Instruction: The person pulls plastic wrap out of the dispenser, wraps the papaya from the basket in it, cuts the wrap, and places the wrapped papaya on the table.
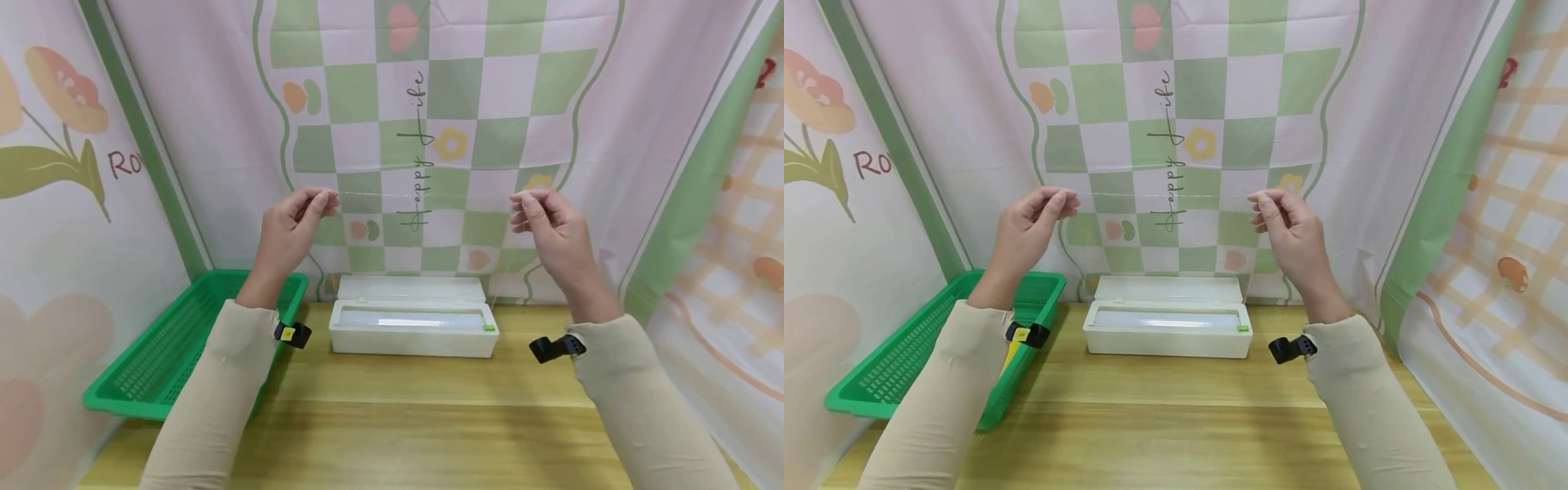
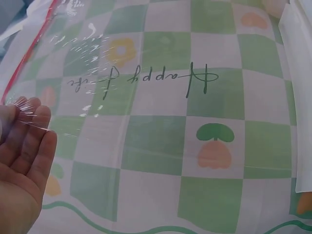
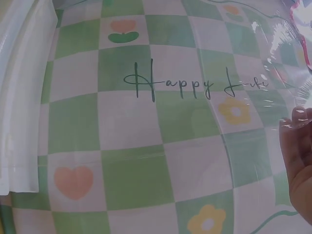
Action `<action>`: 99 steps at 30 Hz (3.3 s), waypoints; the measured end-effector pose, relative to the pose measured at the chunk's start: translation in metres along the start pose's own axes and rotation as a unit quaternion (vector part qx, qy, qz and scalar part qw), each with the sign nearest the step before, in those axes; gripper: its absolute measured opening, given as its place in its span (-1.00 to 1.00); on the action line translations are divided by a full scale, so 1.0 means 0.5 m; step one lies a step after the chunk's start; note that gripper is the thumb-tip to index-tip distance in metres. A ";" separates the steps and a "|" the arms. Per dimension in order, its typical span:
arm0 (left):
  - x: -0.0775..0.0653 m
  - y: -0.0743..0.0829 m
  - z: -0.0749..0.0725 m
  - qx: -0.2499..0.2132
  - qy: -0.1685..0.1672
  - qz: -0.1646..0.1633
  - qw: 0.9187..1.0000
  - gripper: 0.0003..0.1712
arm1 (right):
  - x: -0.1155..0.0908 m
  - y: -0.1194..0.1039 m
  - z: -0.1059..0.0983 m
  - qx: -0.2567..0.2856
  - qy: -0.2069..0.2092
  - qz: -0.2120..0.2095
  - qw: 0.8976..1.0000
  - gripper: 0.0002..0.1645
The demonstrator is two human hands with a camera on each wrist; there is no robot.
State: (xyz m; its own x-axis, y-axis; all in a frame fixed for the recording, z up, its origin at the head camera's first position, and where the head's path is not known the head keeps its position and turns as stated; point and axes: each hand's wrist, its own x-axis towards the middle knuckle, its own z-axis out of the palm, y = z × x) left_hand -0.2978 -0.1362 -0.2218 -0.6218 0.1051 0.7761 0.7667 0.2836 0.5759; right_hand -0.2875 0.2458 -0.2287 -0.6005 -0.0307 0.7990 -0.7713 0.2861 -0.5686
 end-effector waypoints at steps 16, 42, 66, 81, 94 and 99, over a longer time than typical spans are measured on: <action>-0.055 0.008 -0.011 -0.013 -0.022 0.011 1.000 -0.71 | -0.054 -0.005 -0.020 0.095 -0.057 0.005 0.994 -0.71; -0.173 0.001 -0.002 -0.074 -0.100 0.011 0.992 -0.78 | -0.185 0.005 -0.032 0.121 -0.127 0.028 0.984 -0.68; -0.275 -0.046 -0.024 -0.087 -0.218 -0.019 0.972 -0.95 | -0.284 0.044 -0.065 0.112 -0.281 0.063 0.951 -0.71; -0.301 -0.082 -0.037 -0.176 -0.452 -0.051 0.873 -0.90 | -0.333 0.088 -0.081 0.180 -0.437 0.077 0.878 -0.65; -0.349 -0.094 -0.008 -0.182 -0.600 -0.165 0.761 -0.88 | -0.393 0.112 -0.066 0.170 -0.554 0.074 0.811 -0.78; -0.368 -0.109 0.003 -0.138 -0.613 -0.174 0.758 -0.87 | -0.412 0.116 -0.053 0.156 -0.571 0.128 0.796 -0.86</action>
State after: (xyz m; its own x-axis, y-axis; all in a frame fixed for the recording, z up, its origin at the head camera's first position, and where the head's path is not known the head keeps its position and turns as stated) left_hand -0.2253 -0.1697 -0.3961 -0.3455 0.9249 -0.1591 0.4211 0.3043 0.8544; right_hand -0.2029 0.2939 -0.4213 -0.4090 -0.9111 0.0514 -0.5011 0.1771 -0.8470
